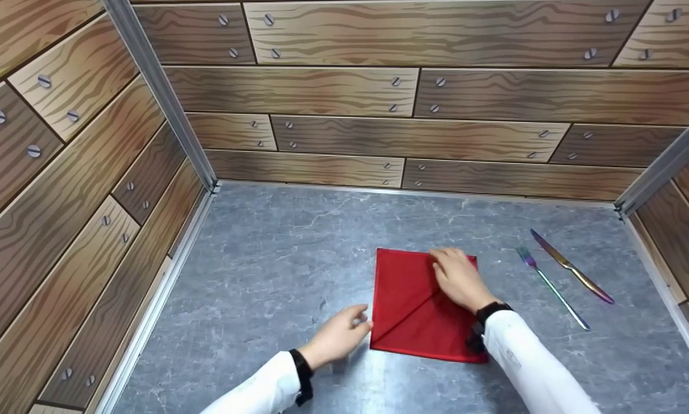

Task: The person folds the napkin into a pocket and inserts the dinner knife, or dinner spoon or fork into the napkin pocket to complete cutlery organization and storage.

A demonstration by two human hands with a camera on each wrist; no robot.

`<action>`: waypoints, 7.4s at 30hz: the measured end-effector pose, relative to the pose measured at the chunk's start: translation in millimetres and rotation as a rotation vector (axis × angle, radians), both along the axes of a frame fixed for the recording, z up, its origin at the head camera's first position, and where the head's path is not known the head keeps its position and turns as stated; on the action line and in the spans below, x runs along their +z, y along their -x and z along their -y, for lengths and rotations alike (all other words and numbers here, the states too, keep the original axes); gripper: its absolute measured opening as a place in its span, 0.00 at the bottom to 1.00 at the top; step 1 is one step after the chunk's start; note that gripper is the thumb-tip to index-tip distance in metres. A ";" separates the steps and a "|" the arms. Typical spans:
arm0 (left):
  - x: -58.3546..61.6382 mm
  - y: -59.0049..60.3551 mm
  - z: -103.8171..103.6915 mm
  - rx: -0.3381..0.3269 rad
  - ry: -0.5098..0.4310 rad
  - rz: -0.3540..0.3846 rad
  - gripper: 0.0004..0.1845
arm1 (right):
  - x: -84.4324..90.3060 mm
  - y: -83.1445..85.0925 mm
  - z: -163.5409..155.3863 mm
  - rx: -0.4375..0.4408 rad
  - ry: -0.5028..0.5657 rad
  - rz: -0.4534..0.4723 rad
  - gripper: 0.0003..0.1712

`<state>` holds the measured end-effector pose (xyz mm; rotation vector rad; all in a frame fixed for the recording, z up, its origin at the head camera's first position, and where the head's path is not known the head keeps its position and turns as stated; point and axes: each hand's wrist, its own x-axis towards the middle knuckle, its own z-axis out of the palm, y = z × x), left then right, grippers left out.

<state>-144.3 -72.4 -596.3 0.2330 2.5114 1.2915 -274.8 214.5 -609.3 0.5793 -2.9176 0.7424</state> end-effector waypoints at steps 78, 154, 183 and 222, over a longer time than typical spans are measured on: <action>-1.1 -12.2 -31.6 0.015 -0.043 -0.128 0.05 | 40.4 38.6 104.9 -0.173 -0.128 0.273 0.19; -27.2 -15.9 -153.4 -0.391 0.748 -1.140 0.08 | 3.6 30.5 -30.2 -0.368 0.368 0.497 0.20; -56.9 108.8 0.5 -0.228 0.825 -0.468 0.49 | -47.3 -28.3 -16.5 0.066 -0.243 0.049 0.50; -63.3 105.3 8.0 -0.214 0.838 -0.570 0.50 | -42.2 -32.9 -13.8 0.060 -0.250 0.054 0.49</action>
